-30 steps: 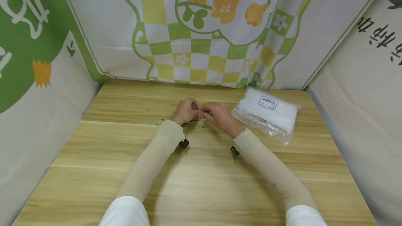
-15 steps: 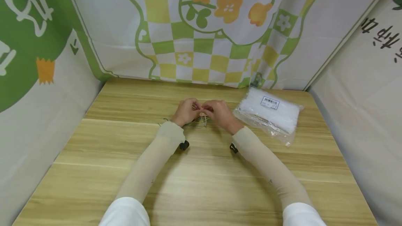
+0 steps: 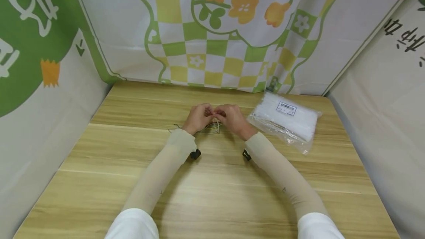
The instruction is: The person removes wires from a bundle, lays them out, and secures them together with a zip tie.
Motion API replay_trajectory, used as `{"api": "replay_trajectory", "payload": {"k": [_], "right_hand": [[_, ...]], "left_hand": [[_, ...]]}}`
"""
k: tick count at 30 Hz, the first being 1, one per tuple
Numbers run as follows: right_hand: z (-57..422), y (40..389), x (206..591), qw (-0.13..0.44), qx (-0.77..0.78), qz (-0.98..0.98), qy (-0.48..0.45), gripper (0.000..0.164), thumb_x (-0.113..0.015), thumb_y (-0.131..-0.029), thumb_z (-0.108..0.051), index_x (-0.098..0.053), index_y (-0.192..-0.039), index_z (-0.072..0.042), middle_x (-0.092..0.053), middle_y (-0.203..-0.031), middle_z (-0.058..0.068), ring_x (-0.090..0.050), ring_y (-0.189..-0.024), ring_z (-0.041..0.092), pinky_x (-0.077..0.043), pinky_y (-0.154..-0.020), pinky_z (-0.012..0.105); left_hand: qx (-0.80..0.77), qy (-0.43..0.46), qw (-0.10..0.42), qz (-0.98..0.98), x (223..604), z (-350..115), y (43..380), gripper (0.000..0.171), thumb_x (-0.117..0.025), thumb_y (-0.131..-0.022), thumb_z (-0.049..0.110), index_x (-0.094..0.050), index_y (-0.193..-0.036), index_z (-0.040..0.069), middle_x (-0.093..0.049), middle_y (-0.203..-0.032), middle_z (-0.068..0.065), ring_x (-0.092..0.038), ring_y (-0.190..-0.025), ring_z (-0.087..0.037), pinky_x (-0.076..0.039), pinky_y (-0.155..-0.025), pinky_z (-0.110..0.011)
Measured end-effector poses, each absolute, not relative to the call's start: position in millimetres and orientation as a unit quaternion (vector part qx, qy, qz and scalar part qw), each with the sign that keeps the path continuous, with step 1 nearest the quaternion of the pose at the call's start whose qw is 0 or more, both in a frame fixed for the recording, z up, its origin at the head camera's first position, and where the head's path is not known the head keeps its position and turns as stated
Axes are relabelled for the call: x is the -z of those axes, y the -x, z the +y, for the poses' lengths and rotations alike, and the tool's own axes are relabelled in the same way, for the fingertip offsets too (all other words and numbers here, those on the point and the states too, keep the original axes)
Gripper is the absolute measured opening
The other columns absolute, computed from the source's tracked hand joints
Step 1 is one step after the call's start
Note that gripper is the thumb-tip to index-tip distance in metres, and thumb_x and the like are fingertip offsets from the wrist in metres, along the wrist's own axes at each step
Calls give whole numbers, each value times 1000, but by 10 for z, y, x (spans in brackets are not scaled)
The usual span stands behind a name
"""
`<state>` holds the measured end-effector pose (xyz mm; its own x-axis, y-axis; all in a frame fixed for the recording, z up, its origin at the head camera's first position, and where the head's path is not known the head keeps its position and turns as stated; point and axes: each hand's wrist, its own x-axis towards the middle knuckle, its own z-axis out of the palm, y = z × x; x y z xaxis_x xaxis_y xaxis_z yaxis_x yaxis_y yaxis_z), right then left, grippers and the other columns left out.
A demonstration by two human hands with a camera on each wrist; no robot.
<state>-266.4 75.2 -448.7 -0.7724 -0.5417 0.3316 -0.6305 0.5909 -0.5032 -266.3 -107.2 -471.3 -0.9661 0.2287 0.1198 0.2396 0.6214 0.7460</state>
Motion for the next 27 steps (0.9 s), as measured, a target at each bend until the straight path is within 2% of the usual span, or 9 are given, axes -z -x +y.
{"api": "replay_trajectory", "payload": {"k": [15, 27], "right_hand": [[742, 2673, 4488, 66, -306, -889, -335, 16, -70, -102, -12, -81, -110, -3, -81, -109, 14, -80, -94, 23, -64, -81, 31], [730, 2646, 4471, 58, -296, -895, -327, 16, -72, -101, -11, -80, -112, -2, -80, -108, 15, -80, -92, 24, -64, -80, 31]], "left_hand": [[410, 123, -2, -904, 4684, -1068, 2634, 4, -70, -100, 6, -73, -103, 7, -79, -108, -12, -77, -102, -26, -62, -92, -40], [421, 127, -13, -898, 4666, -1079, 2596, 5, -71, -102, 13, -73, -105, 10, -79, -107, -11, -77, -99, -26, -62, -87, -41]]}}
